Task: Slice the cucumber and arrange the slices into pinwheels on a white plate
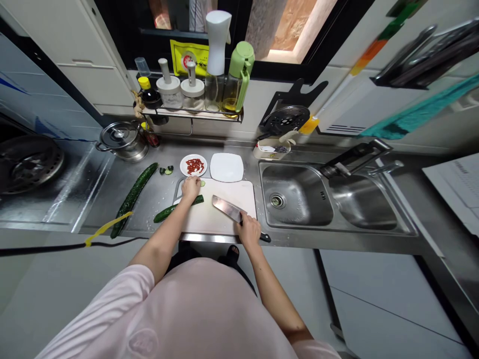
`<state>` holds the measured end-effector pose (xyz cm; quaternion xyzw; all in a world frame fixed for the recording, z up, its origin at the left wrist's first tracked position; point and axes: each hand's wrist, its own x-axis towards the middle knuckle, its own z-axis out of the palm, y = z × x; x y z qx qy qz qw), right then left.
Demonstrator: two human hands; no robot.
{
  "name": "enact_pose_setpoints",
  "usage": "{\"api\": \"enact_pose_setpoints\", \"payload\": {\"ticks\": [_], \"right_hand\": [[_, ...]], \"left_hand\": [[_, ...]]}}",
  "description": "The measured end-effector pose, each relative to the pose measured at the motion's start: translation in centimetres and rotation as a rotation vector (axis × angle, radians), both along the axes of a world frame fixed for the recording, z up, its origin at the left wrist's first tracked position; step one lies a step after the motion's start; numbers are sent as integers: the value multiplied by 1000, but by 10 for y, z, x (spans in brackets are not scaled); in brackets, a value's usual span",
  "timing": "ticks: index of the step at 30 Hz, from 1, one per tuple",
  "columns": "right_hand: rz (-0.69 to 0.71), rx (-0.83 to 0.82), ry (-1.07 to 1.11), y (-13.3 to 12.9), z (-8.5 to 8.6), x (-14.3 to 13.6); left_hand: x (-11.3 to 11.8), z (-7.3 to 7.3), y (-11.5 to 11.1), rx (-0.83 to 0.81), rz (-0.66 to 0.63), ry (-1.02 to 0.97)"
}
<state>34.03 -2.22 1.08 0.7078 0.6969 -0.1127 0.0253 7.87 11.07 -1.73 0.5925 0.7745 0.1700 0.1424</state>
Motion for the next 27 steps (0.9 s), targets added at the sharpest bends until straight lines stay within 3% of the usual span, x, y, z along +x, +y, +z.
{"api": "enact_pose_setpoints", "payload": {"ticks": [9,16,21,27], "right_hand": [[-42,5,115,1,-2,-6],[-172,-119,316,3,3,-23],[-87,-127,423,7,5,-39],[56,-167,331,14,16,-61]], "left_hand": [[-17,5,-38,94,55,-115],[-22,3,-70,190,-83,-88],[-21,2,-83,244,-212,-70],[-20,4,-86,262,-317,-53]]}}
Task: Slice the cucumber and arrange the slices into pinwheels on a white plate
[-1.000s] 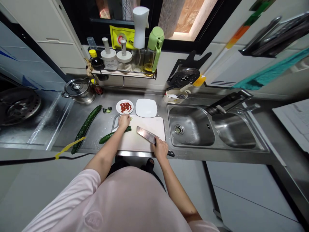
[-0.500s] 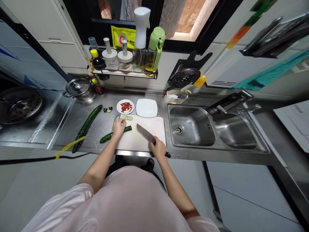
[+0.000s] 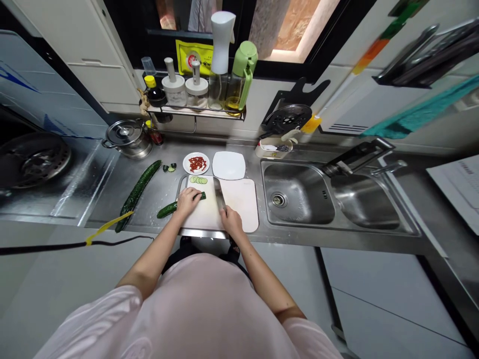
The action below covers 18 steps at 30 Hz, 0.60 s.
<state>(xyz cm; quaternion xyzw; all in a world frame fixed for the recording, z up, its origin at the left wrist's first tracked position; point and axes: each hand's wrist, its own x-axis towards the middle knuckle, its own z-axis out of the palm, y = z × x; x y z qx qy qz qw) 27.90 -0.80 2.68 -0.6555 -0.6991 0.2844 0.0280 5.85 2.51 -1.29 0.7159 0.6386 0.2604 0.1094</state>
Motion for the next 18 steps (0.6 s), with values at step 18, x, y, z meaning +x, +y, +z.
{"api": "enact_pose_setpoints", "payload": {"ticks": [18], "right_hand": [[95,-57,-115,0,9,-38]], "left_hand": [[-3,-16,3,-4,-108,47]]}}
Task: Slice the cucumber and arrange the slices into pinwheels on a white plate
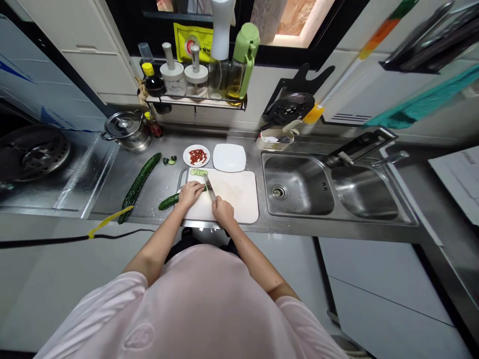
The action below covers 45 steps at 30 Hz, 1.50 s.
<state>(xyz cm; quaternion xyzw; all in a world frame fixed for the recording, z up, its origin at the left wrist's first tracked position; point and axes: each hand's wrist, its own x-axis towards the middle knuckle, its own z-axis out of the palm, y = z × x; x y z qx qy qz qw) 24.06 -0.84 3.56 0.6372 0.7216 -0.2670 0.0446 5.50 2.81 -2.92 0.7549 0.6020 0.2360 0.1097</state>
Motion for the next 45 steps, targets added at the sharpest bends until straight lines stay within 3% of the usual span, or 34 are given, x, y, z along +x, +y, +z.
{"api": "enact_pose_setpoints", "payload": {"ticks": [19,32,39,45], "right_hand": [[46,-11,-4,-1,0,-5],[97,-78,-18,-16,2,11],[94,-95,-15,-8,11,7],[88,-67,-13,2,9,-2]], "left_hand": [[3,4,-2,-6,4,16],[4,7,-2,-26,-1,-11],[4,7,0,-40,-9,-21],[3,5,0,-52,-9,-36]]}}
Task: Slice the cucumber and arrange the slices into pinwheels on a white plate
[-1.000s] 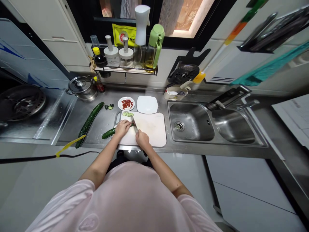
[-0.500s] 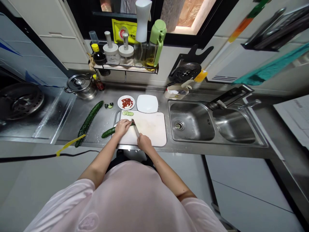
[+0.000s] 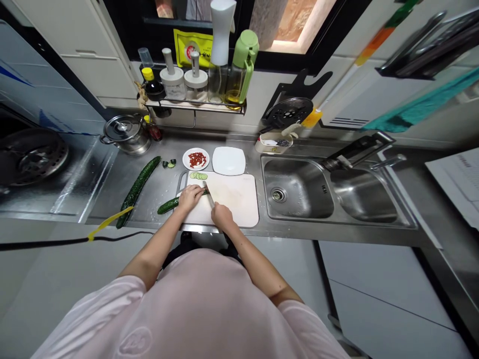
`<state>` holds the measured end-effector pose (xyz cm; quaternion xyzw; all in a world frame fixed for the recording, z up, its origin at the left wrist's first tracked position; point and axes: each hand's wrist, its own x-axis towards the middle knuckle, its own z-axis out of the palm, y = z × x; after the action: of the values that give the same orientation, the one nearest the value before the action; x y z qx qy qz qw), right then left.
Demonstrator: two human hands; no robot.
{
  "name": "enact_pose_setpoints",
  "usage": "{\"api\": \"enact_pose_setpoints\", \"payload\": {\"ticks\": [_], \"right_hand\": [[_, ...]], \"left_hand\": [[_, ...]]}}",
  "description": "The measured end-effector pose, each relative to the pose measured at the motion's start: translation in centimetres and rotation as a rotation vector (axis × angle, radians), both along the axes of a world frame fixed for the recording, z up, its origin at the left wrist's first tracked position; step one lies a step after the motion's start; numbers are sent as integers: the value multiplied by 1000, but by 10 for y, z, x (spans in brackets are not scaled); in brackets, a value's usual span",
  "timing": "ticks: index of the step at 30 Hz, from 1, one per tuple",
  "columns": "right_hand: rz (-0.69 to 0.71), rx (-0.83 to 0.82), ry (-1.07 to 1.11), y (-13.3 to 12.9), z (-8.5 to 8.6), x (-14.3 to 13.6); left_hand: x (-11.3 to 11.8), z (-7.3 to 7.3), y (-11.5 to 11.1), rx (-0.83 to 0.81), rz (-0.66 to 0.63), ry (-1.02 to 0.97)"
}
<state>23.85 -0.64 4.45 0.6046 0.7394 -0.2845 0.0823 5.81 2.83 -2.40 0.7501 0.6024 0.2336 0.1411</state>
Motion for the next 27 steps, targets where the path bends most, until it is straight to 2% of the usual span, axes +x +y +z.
{"api": "enact_pose_setpoints", "payload": {"ticks": [5,13,23,27], "right_hand": [[-6,-5,6,3,-2,-4],[9,-16,-8,-9,-7,5],[0,6,4,7,-3,-7],[-4,6,2,4,-4,-6]], "left_hand": [[0,0,0,-7,4,0],[1,3,-1,8,11,-5],[1,2,0,13,6,-1],[1,1,-1,30,5,-4]]}}
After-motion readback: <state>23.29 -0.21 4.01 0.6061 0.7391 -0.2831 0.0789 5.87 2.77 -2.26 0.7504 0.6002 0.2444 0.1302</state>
